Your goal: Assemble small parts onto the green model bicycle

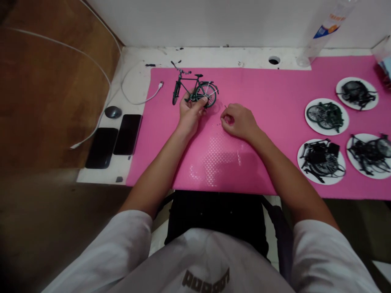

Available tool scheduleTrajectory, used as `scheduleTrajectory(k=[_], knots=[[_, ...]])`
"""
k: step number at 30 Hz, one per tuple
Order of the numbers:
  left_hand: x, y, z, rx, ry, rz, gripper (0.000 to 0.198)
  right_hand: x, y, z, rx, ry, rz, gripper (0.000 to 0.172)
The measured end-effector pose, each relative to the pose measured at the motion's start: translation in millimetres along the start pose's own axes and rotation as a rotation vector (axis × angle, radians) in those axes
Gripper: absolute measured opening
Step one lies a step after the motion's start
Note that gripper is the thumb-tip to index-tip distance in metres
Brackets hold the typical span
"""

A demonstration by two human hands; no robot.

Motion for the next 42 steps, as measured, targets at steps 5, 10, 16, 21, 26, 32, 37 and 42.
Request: scheduleTrajectory(k=[5, 10, 16, 21, 26, 32, 37, 42], knots=[[1.4, -1, 3, 0.003, -0.022, -0.003, 0.070, 1, -5, 2, -0.039, -0.109, -0.026, 0.011], [6.0, 0, 8, -0.016, -0.031, 0.039, 0.069, 7, -1, 0, -0.004, -0.143, 0.014, 0.009], [9.9, 0, 14, -0.051, -0.037, 0.051, 0.066, 3, -3, 0, -0.003, -0.179, 0.060, 0.010], [9.2, -5, 13, -0.050, -0.055, 0.057, 0.068, 1, -3, 1, -0.014, -0.197, 0.088, 0.012], [10.3, -3, 14, -0.045, -0.045, 0.048, 0.067, -1, -8, 2, 0.003, 0.002, 0.060, 0.026], [11.1, 2, 13, -0.017, -0.033, 0.069, 0.069, -3, -11, 3, 0.075, 0.213, -0.088, 0.047], [13.5, -8, 17, -0.041, -0.096, 0.080, 0.070, 1, -7, 2, 0.064, 0.284, -0.077, 0.052], [18.4, -17, 23, -0.022, -0.147, 0.086, 0.070, 8, 4, 0, -0.033, 0.334, -0.085, 0.050]])
Point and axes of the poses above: each hand's wrist, its own z-axis away from the middle knuckle, its own x-axis out of the palm, y = z × x, the point moved 2 cm from there along -z, towards the middle knuckle, and after that the axes turned 1 degree about -y, right-handed, at the moved point
